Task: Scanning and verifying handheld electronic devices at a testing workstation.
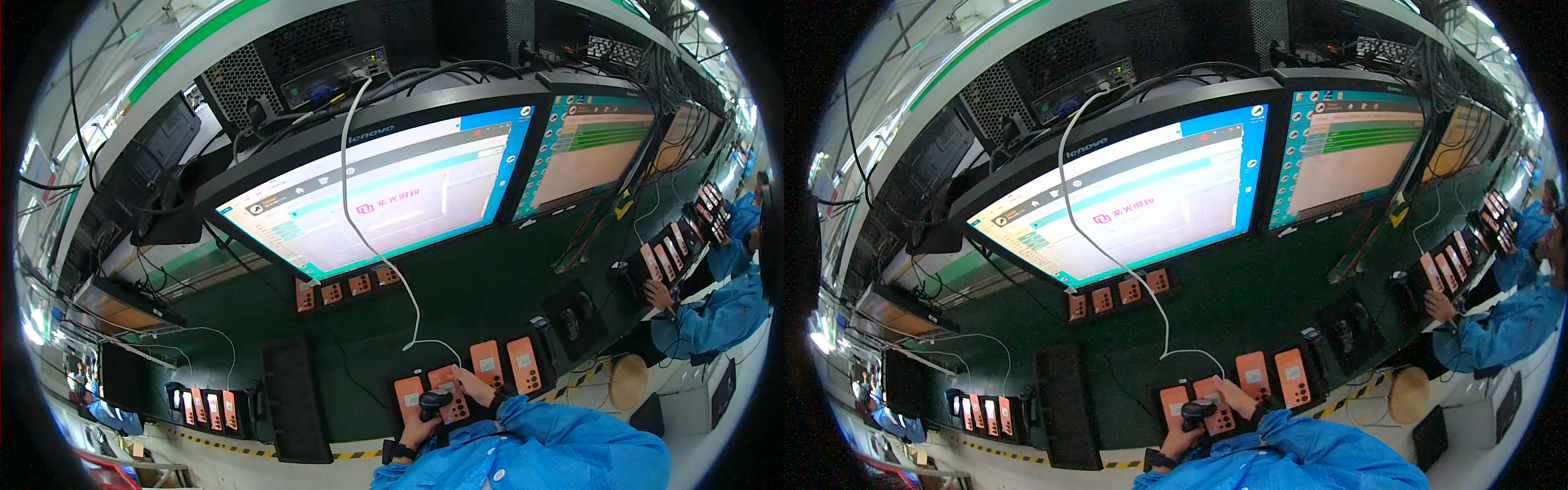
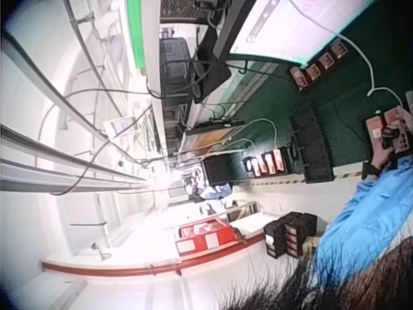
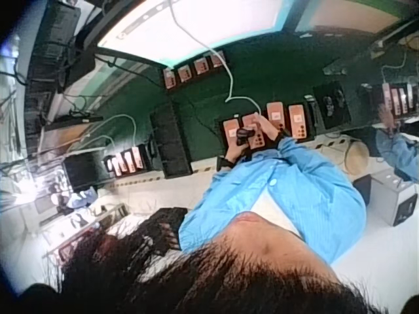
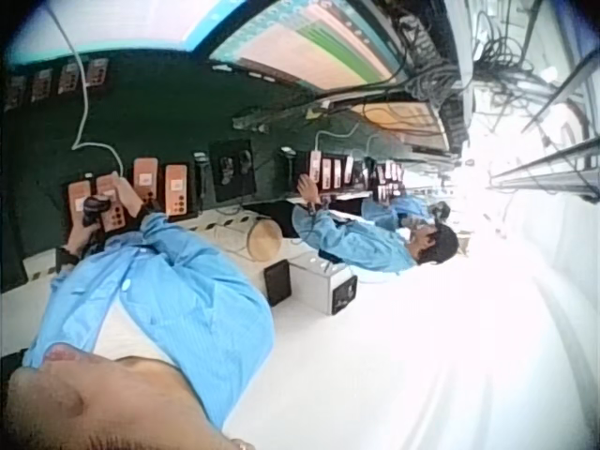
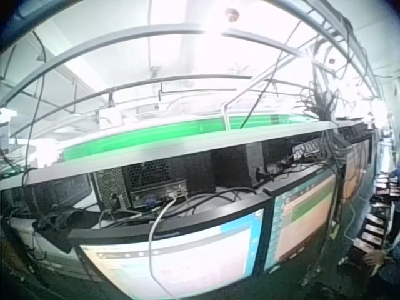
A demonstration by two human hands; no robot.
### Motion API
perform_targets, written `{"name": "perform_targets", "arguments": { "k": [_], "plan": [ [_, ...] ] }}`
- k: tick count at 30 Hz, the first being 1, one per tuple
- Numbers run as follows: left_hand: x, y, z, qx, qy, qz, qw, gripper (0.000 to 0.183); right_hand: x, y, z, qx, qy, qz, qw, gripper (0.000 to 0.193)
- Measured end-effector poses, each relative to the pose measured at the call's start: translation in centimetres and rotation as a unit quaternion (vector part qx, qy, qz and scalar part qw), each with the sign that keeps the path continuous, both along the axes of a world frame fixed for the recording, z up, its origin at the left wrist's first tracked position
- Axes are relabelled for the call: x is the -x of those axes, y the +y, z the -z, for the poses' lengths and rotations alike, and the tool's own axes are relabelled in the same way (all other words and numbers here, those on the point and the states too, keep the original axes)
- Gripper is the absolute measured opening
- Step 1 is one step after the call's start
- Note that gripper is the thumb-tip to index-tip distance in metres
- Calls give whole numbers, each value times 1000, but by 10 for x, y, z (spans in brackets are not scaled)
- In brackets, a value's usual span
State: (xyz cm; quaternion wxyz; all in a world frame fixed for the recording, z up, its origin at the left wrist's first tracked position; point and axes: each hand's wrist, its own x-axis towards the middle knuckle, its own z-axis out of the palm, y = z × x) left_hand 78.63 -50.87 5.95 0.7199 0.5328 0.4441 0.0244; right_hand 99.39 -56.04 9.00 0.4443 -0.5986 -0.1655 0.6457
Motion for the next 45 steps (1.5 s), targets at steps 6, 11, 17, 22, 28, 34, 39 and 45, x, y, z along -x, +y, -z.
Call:
{"name": "perform_targets", "arguments": {
  "k": [6, 11, 17, 22, 28, 34, 39, 45],
  "plan": [
    [-2, -2, -10, -11, 14, -6, 1000, 17, 0, 1, 6, -8, 8, 14, 1000, 72],
    [12, 6, 8, -218, 22, 23, 976, 35, 1, 4, 8, -20, -4, 4, 1000, 67],
    [43, 64, -5, -454, 219, -145, 852, 38, 22, 1, 46, -113, -50, 36, 992, 44],
    [81, 105, 92, -407, 279, -207, 845, 44, 42, -4, 56, -30, -520, -19, 853, 39],
    [6, 73, 2, -570, 196, -229, 764, 49, 36, -18, 45, -56, -352, 65, 932, 32],
    [-48, 21, -8, -304, -140, -72, 940, 49, 21, -39, 80, -190, -187, 103, 958, 27],
    [-53, 13, -19, -239, -149, 17, 959, 24, -3, -32, 61, -253, -38, 188, 948, 17],
    [-56, 4, -28, -225, -150, 37, 962, 23, 2, -12, -29, -219, -290, 3, 932, 19]
  ]
}}
